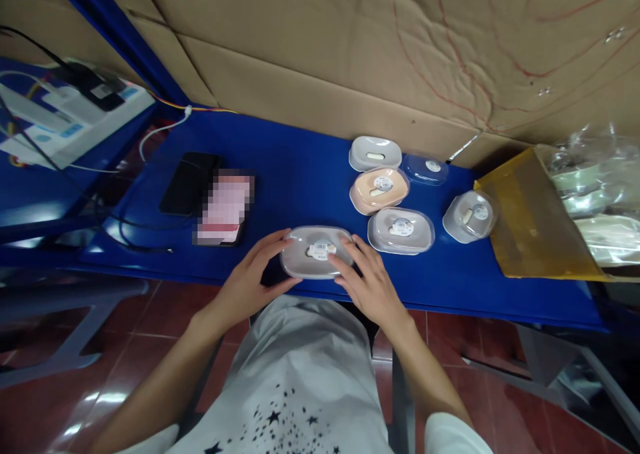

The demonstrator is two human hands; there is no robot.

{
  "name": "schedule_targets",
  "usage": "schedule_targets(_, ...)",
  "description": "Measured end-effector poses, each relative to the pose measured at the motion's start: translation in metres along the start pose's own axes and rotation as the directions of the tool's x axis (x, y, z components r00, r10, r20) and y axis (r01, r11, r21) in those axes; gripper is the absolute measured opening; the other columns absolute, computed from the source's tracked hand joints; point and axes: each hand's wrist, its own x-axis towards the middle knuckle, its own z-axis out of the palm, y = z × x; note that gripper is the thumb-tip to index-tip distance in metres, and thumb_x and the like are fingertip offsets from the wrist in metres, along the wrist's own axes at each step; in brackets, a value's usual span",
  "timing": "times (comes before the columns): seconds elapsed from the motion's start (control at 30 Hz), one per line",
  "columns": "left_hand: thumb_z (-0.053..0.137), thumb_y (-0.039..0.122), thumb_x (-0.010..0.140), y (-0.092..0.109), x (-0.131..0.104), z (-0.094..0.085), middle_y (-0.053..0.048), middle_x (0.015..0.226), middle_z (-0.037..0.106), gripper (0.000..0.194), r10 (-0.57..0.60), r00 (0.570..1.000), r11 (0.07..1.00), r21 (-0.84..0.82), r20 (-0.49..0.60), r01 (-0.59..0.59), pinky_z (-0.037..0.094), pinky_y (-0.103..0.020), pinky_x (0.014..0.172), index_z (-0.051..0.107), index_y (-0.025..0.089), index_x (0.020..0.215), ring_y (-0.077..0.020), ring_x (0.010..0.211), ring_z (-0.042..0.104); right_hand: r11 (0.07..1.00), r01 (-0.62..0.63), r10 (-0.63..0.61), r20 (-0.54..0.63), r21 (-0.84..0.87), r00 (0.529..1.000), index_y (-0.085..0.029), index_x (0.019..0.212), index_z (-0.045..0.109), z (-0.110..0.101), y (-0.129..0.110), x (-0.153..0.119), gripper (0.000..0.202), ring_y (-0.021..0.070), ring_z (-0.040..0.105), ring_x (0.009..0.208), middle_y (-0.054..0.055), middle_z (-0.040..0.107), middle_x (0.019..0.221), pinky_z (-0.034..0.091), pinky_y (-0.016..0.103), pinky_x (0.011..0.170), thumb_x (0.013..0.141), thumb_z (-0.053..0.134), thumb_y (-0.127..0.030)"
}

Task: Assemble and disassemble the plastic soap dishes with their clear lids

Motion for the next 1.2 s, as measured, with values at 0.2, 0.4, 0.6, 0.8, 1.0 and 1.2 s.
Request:
schedule_targets(0.2,0.076,0.035,0.100,0.001,0.002,0.000,-0.014,0.160,0.051,0.067,-0.023,1.000,1.000,-0.019,0.010,0.024,0.055,-0.056,0.118,0.043,0.034,0.158,-0.0316,0.148,0.055,0.995,-0.044,0.040,0.045,0.090,0.998,-0.038,0.171,0.030,-0.005,0.002,0.004,0.069,0.0333,0.038,0.162,0.010,0.046,0.169,0.045,0.061,0.126,0.109,0.060,-0.033)
schedule_targets(0.4,0.076,0.032,0.099,0.004,0.004,0.001,-0.014,0.159,0.050,0.066,-0.034,0.999,0.999,0.001,0.002,0.034,0.053,-0.056,0.119,0.043,0.034,0.157,-0.0317,0.147,0.056,0.991,-0.038,0.032,0.053,0.125,0.998,-0.042,0.170,0.034,-0.010,0.009,0.009,0.069,0.0335,0.046,0.157,0.008,0.049,0.167,0.045,0.060,0.127,0.108,0.063,-0.033)
schedule_targets(0.6,0.079,0.031,0.097,0.005,0.004,0.004,-0.014,0.158,0.052,0.073,-0.039,0.999,0.999,0.028,-0.010,0.039,0.057,-0.056,0.115,0.041,0.033,0.159,-0.0329,0.144,0.058,0.985,-0.026,0.027,-0.006,0.168,1.000,-0.043,0.167,0.039,-0.011,0.012,0.008,0.066,0.0340,0.049,0.154,0.006,0.053,0.165,0.048,0.061,0.125,0.107,0.065,-0.033)
schedule_targets(0.8,0.075,0.043,0.101,0.005,0.003,0.000,-0.012,0.166,0.046,0.066,-0.034,0.998,0.998,0.054,0.048,0.031,0.058,-0.056,0.114,0.045,0.037,0.159,-0.0344,0.147,0.057,0.981,-0.048,0.045,0.022,0.186,0.999,-0.042,0.168,0.038,-0.007,0.011,0.008,0.066,0.0326,0.045,0.158,0.006,0.049,0.168,0.047,0.060,0.126,0.108,0.063,-0.031)
schedule_targets(1.0,0.068,0.045,0.105,0.005,0.005,-0.003,-0.010,0.166,0.049,0.056,-0.030,0.999,0.999,0.023,0.019,0.029,0.052,-0.055,0.121,0.048,0.035,0.157,-0.0311,0.150,0.055,0.990,-0.038,0.032,0.041,0.136,0.999,-0.041,0.170,0.033,-0.005,0.010,0.008,0.070,0.0321,0.043,0.159,0.006,0.047,0.171,0.046,0.061,0.127,0.108,0.063,-0.031)
schedule_targets(1.2,0.071,0.045,0.103,0.003,0.004,-0.004,-0.012,0.162,0.052,0.057,-0.009,1.000,1.000,0.021,0.014,0.009,0.053,-0.055,0.120,0.050,0.034,0.155,-0.0315,0.148,0.057,0.995,-0.003,-0.003,0.059,0.099,0.998,-0.041,0.173,0.023,-0.004,0.012,0.005,0.080,0.0312,0.036,0.163,0.005,0.041,0.175,0.045,0.060,0.128,0.107,0.065,-0.028)
